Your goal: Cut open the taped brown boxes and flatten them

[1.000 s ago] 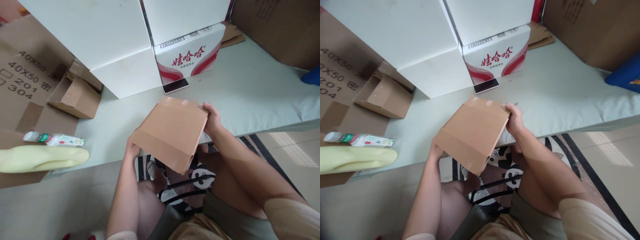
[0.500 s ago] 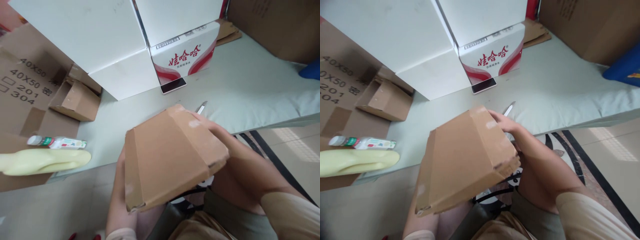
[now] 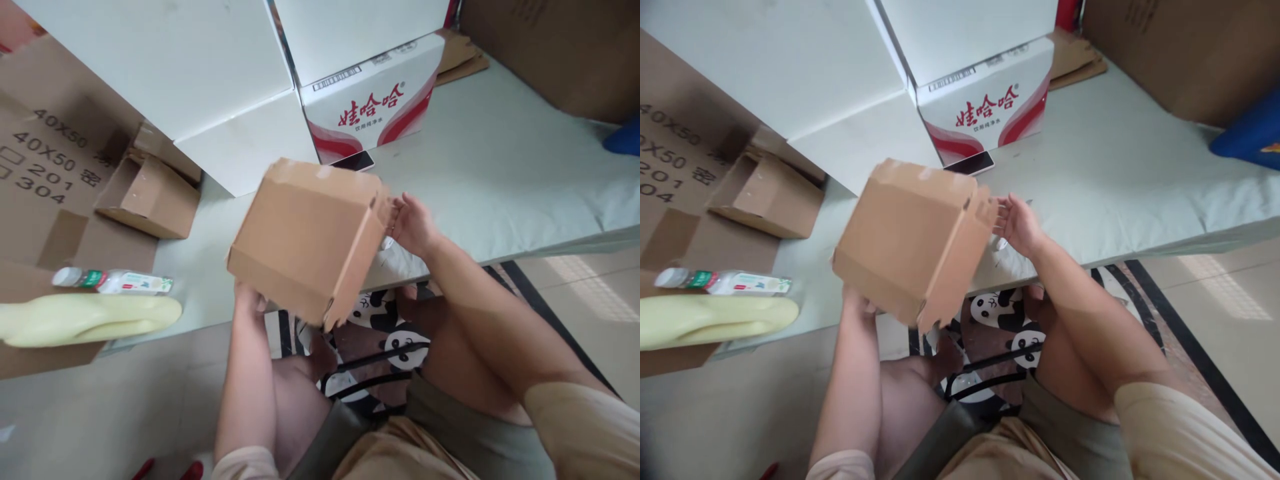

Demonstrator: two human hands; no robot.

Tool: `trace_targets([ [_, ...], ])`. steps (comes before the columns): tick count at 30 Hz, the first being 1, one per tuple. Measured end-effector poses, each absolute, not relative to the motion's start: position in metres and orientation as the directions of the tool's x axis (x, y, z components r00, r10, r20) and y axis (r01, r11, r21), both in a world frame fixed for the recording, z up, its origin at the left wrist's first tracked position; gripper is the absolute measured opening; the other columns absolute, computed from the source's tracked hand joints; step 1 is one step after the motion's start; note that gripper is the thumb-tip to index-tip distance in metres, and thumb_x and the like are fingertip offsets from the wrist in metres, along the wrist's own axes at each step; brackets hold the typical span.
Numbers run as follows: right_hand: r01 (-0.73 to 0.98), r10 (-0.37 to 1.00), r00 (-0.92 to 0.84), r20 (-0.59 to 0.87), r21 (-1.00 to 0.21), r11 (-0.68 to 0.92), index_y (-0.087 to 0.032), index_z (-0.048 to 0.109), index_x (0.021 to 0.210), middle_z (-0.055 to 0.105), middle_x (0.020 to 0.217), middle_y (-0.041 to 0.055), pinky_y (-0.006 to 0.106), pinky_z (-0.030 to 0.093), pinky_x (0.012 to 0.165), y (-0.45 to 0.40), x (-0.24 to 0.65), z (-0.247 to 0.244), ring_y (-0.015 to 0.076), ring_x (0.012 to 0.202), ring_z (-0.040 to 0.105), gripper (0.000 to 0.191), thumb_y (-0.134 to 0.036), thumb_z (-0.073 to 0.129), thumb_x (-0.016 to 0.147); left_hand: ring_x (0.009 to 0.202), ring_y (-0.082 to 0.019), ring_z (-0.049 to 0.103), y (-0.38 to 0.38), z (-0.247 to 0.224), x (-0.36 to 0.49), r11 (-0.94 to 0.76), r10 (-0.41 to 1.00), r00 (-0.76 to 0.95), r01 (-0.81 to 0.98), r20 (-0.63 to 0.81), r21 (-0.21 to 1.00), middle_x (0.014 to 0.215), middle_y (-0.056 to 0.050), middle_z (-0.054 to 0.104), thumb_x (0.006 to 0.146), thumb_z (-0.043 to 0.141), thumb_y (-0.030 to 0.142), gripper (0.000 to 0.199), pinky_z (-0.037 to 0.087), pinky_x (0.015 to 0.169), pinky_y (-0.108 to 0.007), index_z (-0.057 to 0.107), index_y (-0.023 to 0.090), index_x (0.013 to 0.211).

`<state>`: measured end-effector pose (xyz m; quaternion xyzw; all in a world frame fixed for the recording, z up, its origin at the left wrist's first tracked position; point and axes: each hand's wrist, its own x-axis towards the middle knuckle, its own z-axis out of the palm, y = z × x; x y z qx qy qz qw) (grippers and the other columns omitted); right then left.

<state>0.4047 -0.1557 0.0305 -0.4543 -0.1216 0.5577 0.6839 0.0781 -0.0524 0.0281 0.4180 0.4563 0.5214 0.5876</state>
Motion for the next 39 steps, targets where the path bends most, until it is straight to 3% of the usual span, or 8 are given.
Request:
trace_targets([
  [4,-0.66,0.926,0.114,-0.359,-0.725,-0.2,-0.026,0.066,0.106,0.077,0.097,0.0068,0.039,0.059,0.076,-0.158,0.395,0.029,0.0249,0.087,0.072,0.045,-0.065,0.053,0.088,0.119,-0.025,0.07,-0.047,0.016,0.075,-0.133,0.987,0.097,0.014,0.131,0.991,0.121,-0.005,0.078,0.066,0.089,0.046,0.045,0.056,0.105,-0.042,0.079,0.027,0.105],
  [7,-0.602,0.85,0.221,-0.479,-0.752,-0.267,-0.022,0.068,0.099,0.077,0.091,0.0083,0.038,0.06,0.074,-0.155,0.387,0.026,0.0249,0.084,0.072,0.028,-0.046,0.065,0.085,0.142,-0.032,0.055,-0.044,0.007,0.066,-0.35,0.908,0.347,0.315,0.237,0.882,0.133,-0.008,0.073,0.076,0.075,0.039,0.033,0.037,0.125,-0.056,0.082,0.026,0.106],
  [11,-0.57,0.754,0.37,-0.542,-0.774,-0.276,-0.018,0.067,0.087,0.074,0.081,0.007,0.033,0.057,0.064,-0.151,0.389,0.022,0.0203,0.07,0.068,0.012,-0.024,0.068,0.077,0.145,-0.034,0.051,-0.043,-0.006,0.057,-0.379,0.868,0.442,0.296,0.226,0.877,0.138,-0.007,0.07,0.073,0.067,0.032,0.036,0.032,0.127,-0.06,0.082,0.027,0.105],
  [16,-0.53,0.731,0.606,-0.314,-0.845,0.077,-0.022,0.065,0.085,0.074,0.09,0.0032,0.03,0.059,0.071,-0.161,0.393,0.029,0.0192,0.083,0.07,0.017,-0.035,0.068,0.074,0.143,-0.033,0.051,-0.034,-0.019,0.061,-0.194,0.981,-0.02,-0.015,0.194,0.981,0.147,-0.011,0.059,0.073,0.064,0.046,0.052,0.045,0.115,-0.05,0.068,0.027,0.122],
  [20,-0.461,0.713,0.695,-0.095,-0.82,0.34,-0.023,0.062,0.079,0.073,0.091,0.0,0.026,0.059,0.078,-0.172,0.394,0.041,0.0165,0.091,0.07,0.02,-0.027,0.074,0.064,0.125,-0.027,0.063,-0.026,-0.018,0.082,-0.133,0.991,-0.046,-0.163,0.127,0.978,0.131,-0.01,0.063,0.076,0.061,0.051,0.047,0.054,0.097,-0.04,0.064,0.028,0.117],
  [27,-0.553,0.634,0.713,-0.298,-0.796,0.248,-0.021,0.043,0.06,0.031,0.043,-0.0113,0.017,0.024,0.032,-0.23,0.413,0.056,0.0026,0.032,0.017,0.033,-0.023,0.07,0.079,0.096,-0.02,0.068,-0.027,-0.009,0.12,-0.06,0.993,0.09,-0.23,0.082,0.971,0.11,-0.007,0.065,0.072,0.069,0.046,0.044,0.055,0.082,-0.031,0.067,0.026,0.111],
  [34,-0.165,0.12,0.983,-0.138,-0.953,0.254,-0.022,0.05,0.068,0.054,0.062,-0.0088,0.012,0.022,0.03,-0.278,0.475,0.082,0.0019,0.04,0.039,0.028,0.005,0.056,0.074,0.082,-0.016,0.068,-0.028,-0.007,0.107,-0.021,0.997,0.063,-0.264,0.039,0.964,0.1,-0.005,0.065,0.07,0.07,0.043,0.044,0.054,0.077,-0.029,0.066,0.024,0.109],
  [39,-0.039,0.18,0.984,-0.013,-0.989,0.14,-0.022,0.042,0.064,0.051,0.062,-0.0078,0.013,0.041,0.043,-0.194,0.561,0.117,0.0038,0.056,0.055,0.034,0.003,0.061,0.079,0.08,-0.016,0.068,-0.026,-0.009,0.106,-0.011,0.997,0.066,-0.234,0.027,0.972,0.098,-0.005,0.066,0.068,0.07,0.046,0.044,0.054,0.074,-0.029,0.066,0.022,0.105],
])
